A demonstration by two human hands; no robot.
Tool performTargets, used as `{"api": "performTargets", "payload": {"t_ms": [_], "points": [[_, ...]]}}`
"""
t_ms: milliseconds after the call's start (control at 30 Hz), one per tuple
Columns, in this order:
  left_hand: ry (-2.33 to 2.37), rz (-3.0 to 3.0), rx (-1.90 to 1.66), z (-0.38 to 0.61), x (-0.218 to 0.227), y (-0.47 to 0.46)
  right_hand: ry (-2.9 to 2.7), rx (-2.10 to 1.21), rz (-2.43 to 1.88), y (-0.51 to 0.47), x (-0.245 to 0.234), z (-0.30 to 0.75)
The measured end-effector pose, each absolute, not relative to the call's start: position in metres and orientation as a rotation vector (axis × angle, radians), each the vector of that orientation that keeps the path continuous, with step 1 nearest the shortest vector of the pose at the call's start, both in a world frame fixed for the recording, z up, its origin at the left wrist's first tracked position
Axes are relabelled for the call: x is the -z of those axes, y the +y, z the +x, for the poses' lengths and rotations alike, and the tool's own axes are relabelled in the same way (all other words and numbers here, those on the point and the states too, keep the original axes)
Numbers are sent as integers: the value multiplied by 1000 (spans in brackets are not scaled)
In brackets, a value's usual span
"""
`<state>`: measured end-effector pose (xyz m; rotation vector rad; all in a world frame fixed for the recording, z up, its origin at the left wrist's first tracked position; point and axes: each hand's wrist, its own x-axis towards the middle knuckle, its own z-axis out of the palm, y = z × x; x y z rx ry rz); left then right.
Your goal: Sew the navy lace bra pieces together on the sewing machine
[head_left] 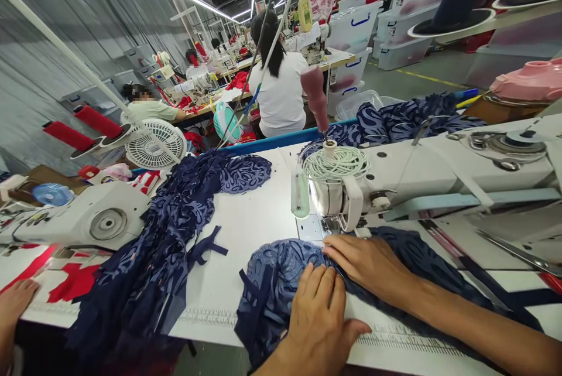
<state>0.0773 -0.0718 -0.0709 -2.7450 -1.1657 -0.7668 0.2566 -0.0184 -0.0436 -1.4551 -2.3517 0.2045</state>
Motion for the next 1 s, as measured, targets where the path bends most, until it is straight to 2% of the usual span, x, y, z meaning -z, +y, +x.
{"api": "performTargets", "payload": {"t_ms": [367,1000], "points": [[-1087,-2668,831,74,87,-85,-2397,-378,-1632,-7,49,248],[-1156,-2822,766,67,75,-85,-2370,-438,-1662,-10,44,245]]}}
